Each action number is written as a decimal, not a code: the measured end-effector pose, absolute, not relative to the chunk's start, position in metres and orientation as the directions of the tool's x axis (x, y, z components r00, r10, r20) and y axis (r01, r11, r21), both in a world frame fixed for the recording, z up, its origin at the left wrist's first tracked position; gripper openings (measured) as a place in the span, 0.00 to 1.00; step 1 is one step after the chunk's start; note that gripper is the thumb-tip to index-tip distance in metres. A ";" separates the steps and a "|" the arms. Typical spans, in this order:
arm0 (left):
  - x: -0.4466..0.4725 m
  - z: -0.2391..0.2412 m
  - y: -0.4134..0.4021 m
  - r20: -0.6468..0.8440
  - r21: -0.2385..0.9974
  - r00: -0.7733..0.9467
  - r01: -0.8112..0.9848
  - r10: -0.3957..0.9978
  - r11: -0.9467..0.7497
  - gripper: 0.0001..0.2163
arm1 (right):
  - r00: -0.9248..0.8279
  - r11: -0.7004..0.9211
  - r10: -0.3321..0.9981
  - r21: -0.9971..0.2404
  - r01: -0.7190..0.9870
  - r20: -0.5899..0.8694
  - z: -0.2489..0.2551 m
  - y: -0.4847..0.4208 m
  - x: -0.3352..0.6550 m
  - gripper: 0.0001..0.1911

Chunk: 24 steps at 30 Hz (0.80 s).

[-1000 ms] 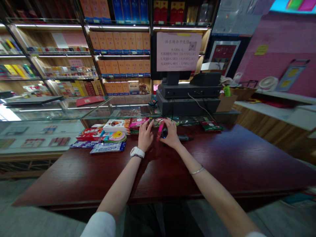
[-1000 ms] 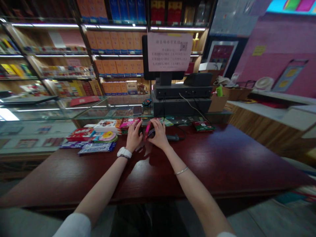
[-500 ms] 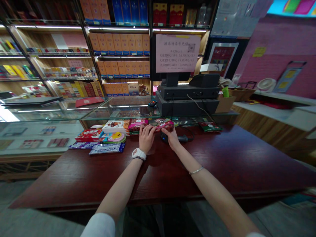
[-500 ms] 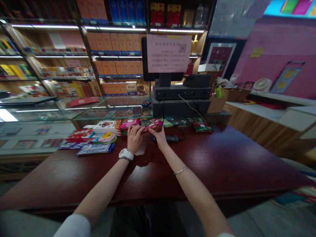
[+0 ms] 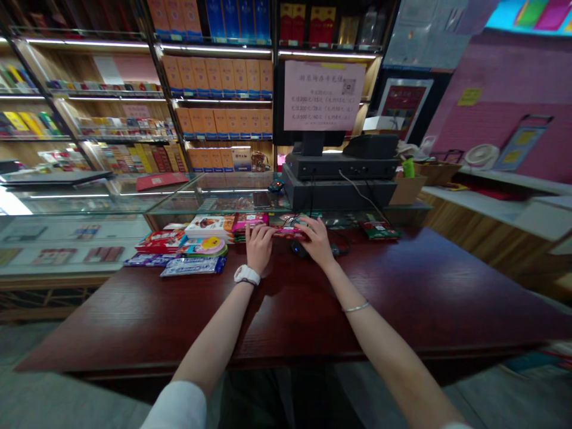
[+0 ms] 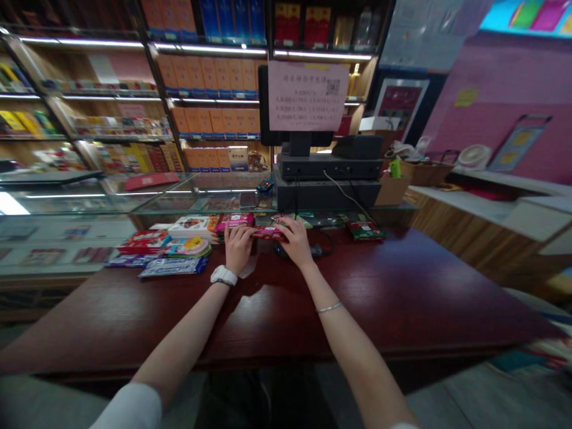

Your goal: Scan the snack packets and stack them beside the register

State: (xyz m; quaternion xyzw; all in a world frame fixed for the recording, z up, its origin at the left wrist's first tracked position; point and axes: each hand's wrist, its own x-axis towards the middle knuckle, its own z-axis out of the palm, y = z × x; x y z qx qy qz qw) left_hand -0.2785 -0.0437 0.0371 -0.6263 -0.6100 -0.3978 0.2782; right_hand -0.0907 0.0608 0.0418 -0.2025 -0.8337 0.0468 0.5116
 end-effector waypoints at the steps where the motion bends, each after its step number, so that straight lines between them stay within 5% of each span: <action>1: -0.279 0.036 -0.043 0.836 0.131 -0.054 0.986 0.546 -0.102 0.13 | -0.426 0.925 0.353 -0.241 0.295 0.833 0.042 0.058 -0.091 0.12; 4: -0.278 0.034 -0.042 0.844 0.115 -0.049 0.989 0.534 -0.090 0.13 | -0.406 0.921 0.363 -0.259 0.290 0.838 0.040 0.053 -0.097 0.11; 10: -0.269 0.035 -0.043 0.818 -0.001 0.032 0.999 0.574 -0.054 0.26 | -0.197 0.751 0.659 -0.628 0.202 0.725 0.042 0.057 -0.105 0.12; 16: -0.263 0.033 -0.046 0.759 -0.022 0.054 0.998 0.648 -0.058 0.35 | -0.249 0.560 0.808 -0.827 0.044 0.534 0.037 0.064 -0.106 0.17; 20: -0.263 0.030 -0.043 0.747 0.021 0.021 0.998 0.665 -0.055 0.33 | -0.296 0.554 0.804 -0.830 0.059 0.515 0.033 0.064 -0.107 0.19; 24: -0.266 0.028 -0.041 0.714 0.056 0.002 0.997 0.701 -0.060 0.31 | -0.374 0.757 0.651 -0.603 0.252 0.660 0.038 0.058 -0.101 0.34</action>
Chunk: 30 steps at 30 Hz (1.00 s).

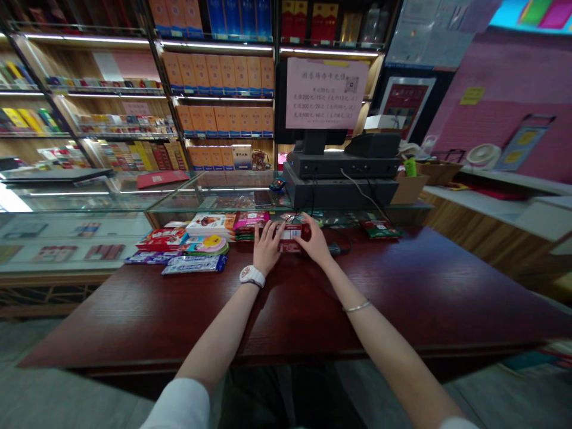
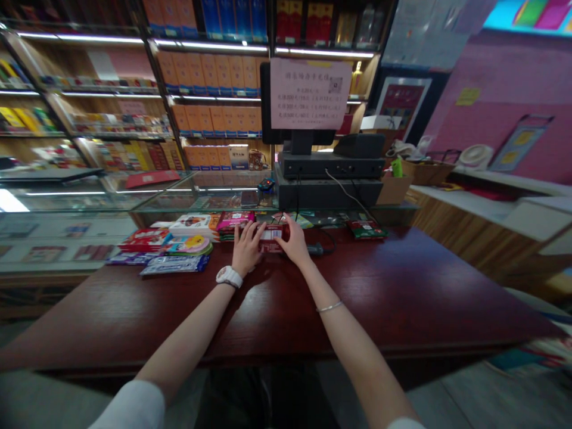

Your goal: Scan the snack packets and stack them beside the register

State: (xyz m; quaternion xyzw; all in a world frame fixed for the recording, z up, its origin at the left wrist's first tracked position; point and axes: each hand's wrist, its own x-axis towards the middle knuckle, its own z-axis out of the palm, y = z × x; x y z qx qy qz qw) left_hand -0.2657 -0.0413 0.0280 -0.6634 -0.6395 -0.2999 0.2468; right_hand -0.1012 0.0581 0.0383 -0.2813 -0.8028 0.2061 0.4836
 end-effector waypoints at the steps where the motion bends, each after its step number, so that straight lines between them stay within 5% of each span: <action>1: -0.267 0.028 -0.041 0.709 0.065 -0.009 0.996 0.705 -0.053 0.31 | -0.429 0.803 0.596 -0.509 0.309 0.679 0.040 0.056 -0.100 0.38; 4: -0.272 0.028 -0.041 0.705 0.087 -0.045 0.996 0.707 -0.024 0.31 | -0.605 0.865 0.488 -0.257 0.430 0.629 0.039 0.052 -0.097 0.44; 8: -0.277 0.026 -0.041 0.689 0.093 -0.042 0.995 0.724 -0.031 0.32 | -0.683 0.862 0.463 -0.107 0.496 0.565 0.033 0.050 -0.098 0.45; 20: -0.287 0.031 -0.041 0.605 0.080 0.062 0.987 0.794 -0.138 0.36 | -0.691 0.878 0.433 -0.097 0.469 0.578 0.030 0.049 -0.096 0.33; 30: -0.291 0.027 -0.039 0.668 0.113 0.007 0.987 0.744 -0.110 0.34 | -0.690 0.884 0.447 -0.160 0.440 0.569 0.038 0.050 -0.096 0.41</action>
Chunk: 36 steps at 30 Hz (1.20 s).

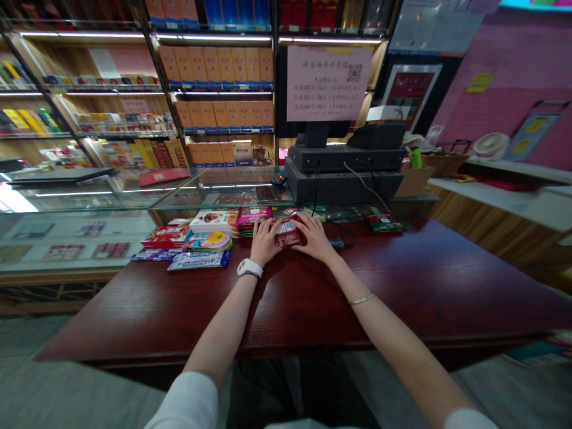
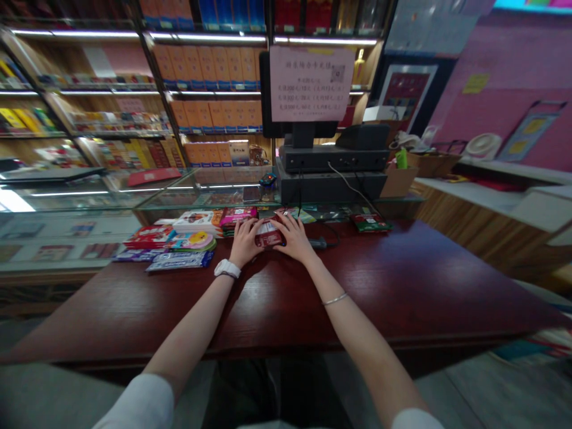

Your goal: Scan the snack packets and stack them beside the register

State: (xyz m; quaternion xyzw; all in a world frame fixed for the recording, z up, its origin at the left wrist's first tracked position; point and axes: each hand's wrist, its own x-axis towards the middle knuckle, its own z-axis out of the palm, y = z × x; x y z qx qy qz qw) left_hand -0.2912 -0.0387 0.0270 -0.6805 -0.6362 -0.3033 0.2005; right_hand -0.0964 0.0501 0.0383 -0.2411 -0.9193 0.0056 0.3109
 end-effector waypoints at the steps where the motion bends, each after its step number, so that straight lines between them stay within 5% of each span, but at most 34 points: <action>1: -0.292 0.027 -0.039 0.677 0.117 -0.008 0.988 0.736 -0.096 0.34 | -0.690 0.888 0.440 -0.166 0.428 0.575 0.040 0.050 -0.095 0.41; 9: -0.294 0.026 -0.037 0.703 0.126 -0.041 0.990 0.710 -0.067 0.31 | -0.722 0.892 0.431 -0.134 0.432 0.542 0.025 0.064 -0.049 0.45; 15: -0.293 0.024 -0.036 0.687 0.135 -0.041 0.988 0.725 -0.071 0.29 | -0.718 0.846 0.533 -0.250 0.471 0.448 0.001 0.092 -0.028 0.54; 22: -0.292 0.022 -0.036 0.680 0.146 -0.052 0.987 0.731 -0.065 0.29 | -0.730 0.784 0.617 -0.308 0.539 0.293 -0.008 0.088 -0.035 0.39; 28: -0.290 0.021 -0.035 0.689 0.144 -0.057 0.988 0.723 -0.059 0.29 | -0.736 0.798 0.600 -0.287 0.529 0.312 -0.004 0.088 -0.037 0.31; 36: -0.288 0.023 -0.037 0.669 0.160 -0.067 0.986 0.740 -0.055 0.29 | -0.772 0.831 0.556 -0.200 0.519 0.308 0.004 0.084 -0.036 0.30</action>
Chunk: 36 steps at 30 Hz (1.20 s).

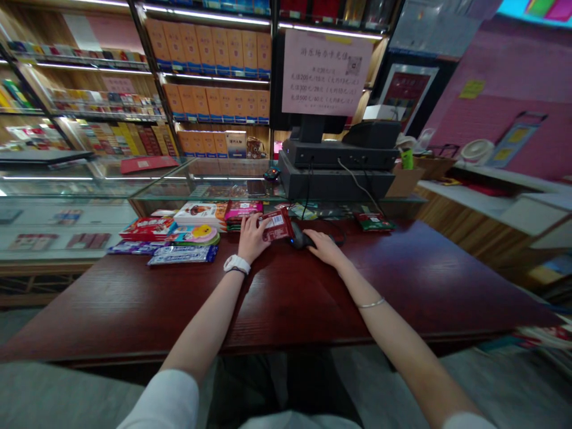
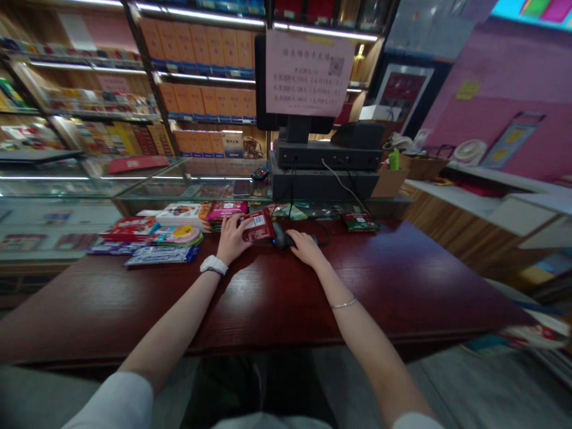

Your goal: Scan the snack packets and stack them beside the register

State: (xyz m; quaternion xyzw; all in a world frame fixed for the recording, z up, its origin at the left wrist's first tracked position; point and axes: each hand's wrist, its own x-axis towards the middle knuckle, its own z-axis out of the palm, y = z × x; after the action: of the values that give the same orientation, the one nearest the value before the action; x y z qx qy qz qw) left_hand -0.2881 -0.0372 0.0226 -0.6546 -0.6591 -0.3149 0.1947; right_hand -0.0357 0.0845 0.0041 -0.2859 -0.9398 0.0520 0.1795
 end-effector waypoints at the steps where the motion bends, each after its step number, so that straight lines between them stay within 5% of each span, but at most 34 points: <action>1: -0.288 0.022 -0.037 0.670 0.162 -0.069 0.985 0.739 -0.055 0.29 | -0.766 0.825 0.565 -0.190 0.532 0.308 0.005 0.082 -0.035 0.30; 14: -0.290 0.019 -0.035 0.716 0.150 -0.075 0.987 0.694 -0.048 0.29 | -0.712 0.810 0.560 -0.099 0.578 0.424 0.016 0.073 -0.030 0.36; 23: -0.287 0.022 -0.036 0.721 0.166 -0.086 0.985 0.688 -0.051 0.28 | -0.583 0.804 0.541 -0.168 0.570 0.607 0.035 0.070 -0.019 0.35; 36: -0.285 0.022 -0.038 0.693 0.102 -0.057 0.995 0.718 -0.019 0.27 | -0.675 0.873 0.484 -0.252 0.418 0.557 0.044 0.053 -0.023 0.36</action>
State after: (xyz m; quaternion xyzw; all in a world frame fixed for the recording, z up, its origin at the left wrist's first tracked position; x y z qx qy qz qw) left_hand -0.2850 -0.0377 0.0221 -0.6470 -0.6618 -0.3011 0.2295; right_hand -0.0233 0.0530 0.0445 -0.2469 -0.9136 0.0517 0.3189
